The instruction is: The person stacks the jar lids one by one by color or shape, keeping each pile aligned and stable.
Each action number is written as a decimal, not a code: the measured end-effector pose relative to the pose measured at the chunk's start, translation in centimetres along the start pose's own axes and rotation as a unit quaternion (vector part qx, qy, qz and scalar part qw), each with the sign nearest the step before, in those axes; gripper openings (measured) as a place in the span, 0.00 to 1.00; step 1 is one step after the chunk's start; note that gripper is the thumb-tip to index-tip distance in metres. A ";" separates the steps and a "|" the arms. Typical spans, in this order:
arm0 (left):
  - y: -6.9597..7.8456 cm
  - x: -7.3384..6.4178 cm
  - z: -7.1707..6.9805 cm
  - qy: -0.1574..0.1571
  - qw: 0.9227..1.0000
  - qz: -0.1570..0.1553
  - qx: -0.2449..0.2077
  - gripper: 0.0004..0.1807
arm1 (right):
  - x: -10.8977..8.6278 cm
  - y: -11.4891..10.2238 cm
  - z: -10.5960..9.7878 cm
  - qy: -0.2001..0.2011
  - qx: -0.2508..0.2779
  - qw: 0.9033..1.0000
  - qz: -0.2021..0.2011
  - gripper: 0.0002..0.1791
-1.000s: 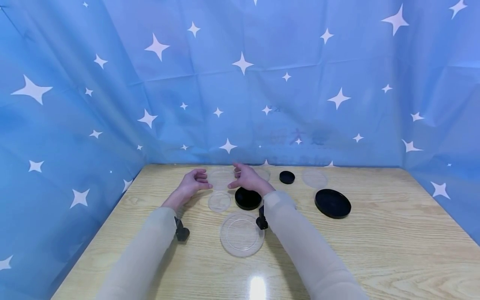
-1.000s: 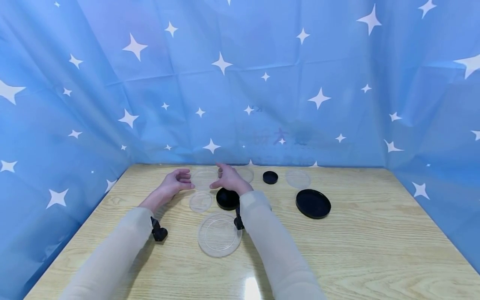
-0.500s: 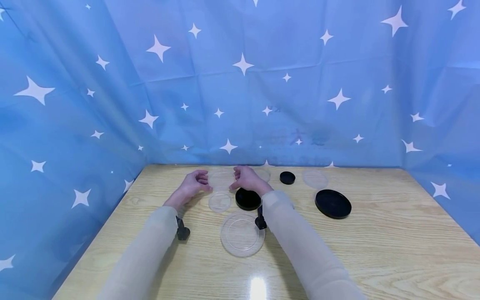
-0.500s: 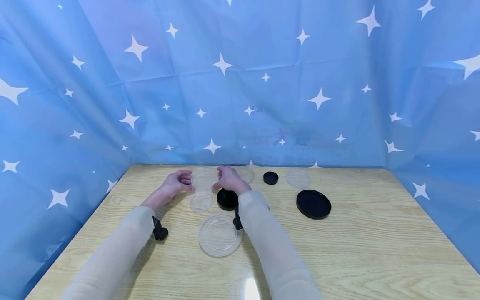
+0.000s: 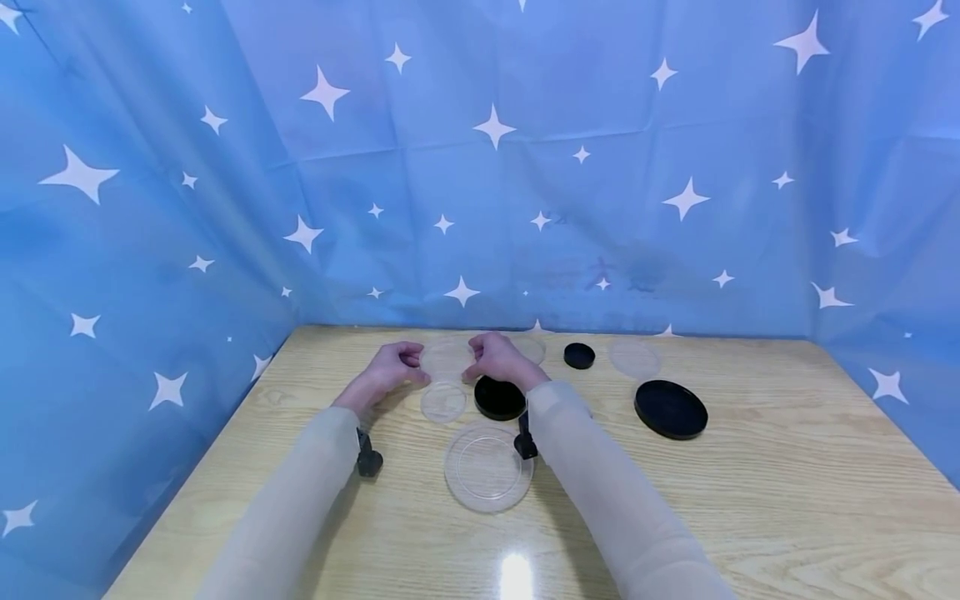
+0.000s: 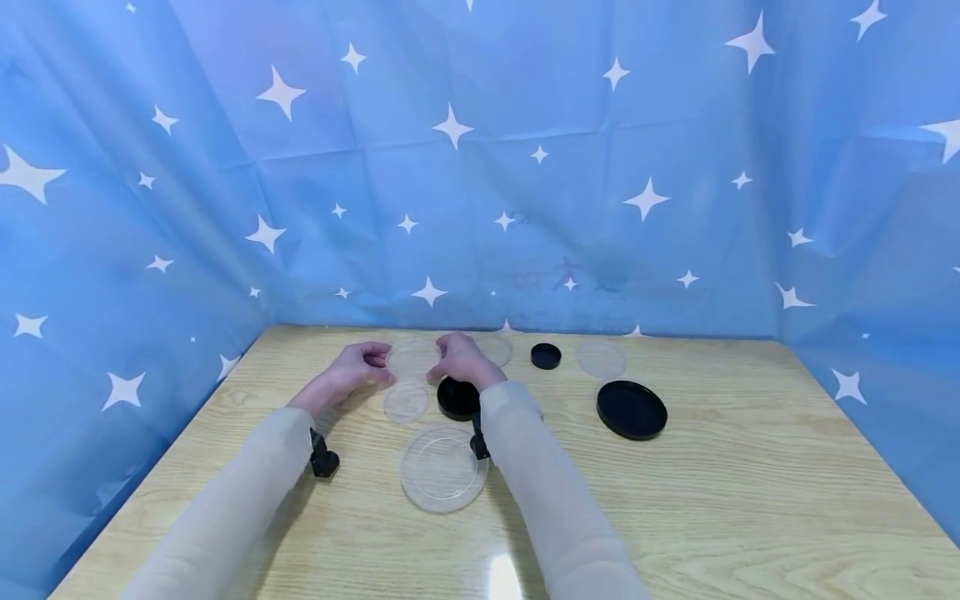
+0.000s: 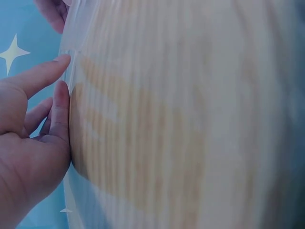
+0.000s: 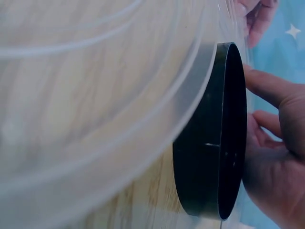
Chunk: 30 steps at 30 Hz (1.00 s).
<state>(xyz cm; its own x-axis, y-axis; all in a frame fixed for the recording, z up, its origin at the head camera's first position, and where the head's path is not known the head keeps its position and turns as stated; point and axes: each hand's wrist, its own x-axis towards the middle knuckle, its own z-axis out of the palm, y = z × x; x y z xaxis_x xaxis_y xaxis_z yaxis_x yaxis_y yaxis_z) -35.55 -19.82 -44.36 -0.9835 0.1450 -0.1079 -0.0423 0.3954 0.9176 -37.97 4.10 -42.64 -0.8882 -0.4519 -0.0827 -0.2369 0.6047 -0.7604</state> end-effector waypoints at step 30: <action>1.3 -2.0 -0.5 -0.017 0.997 0.024 -0.068 0.40 | -2.5 -0.1 -1.1 0.032 0.120 0.992 -0.029 0.39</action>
<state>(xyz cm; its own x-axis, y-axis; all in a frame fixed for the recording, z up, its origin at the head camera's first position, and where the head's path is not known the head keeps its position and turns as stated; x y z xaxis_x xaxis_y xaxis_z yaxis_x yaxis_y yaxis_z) -33.68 -20.02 -42.72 -0.9786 0.1920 -0.0738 -0.0218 0.2601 0.9653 -36.16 5.88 -41.66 -0.9008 -0.4342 -0.0003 -0.1939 0.4029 -0.8945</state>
